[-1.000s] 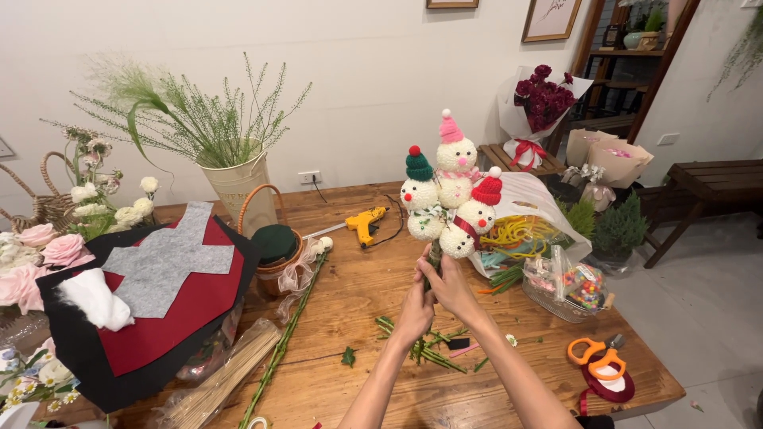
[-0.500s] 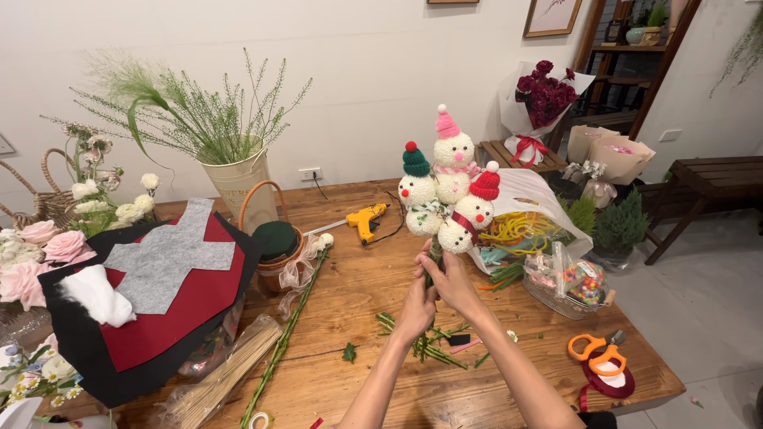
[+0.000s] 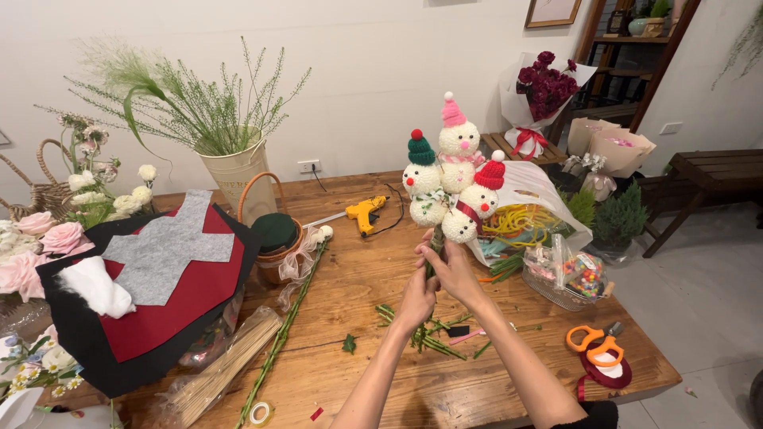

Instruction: The person arranges a bouquet of snowman plushies on a wooden table. They cut the stems with scissors, cut a floral foam block with a knife, and wrap the base in plastic. Finally, they spray the arrangement with water from a spray bottle.

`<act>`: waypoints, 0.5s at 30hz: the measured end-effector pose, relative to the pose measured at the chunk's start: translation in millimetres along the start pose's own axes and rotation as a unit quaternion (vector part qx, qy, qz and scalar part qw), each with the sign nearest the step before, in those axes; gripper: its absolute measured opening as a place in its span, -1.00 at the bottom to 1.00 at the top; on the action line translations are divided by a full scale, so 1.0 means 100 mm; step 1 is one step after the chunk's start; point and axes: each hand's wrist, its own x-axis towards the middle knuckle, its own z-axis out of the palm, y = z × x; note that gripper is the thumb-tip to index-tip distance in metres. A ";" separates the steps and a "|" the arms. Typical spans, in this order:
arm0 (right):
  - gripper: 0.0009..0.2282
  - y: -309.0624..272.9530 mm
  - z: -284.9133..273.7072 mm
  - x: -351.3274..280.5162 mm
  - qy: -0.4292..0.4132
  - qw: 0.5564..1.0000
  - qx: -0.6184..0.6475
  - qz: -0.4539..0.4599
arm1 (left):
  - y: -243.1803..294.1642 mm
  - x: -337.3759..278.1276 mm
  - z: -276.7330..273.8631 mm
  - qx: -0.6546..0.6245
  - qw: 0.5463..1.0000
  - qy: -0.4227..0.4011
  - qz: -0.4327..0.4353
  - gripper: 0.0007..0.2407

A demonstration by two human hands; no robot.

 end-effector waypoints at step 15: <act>-0.82 -0.45 0.05 -0.09 -0.029 0.997 -0.048 -0.060 | -0.04 0.11 -0.03 -0.199 0.979 -0.028 0.011 -0.97</act>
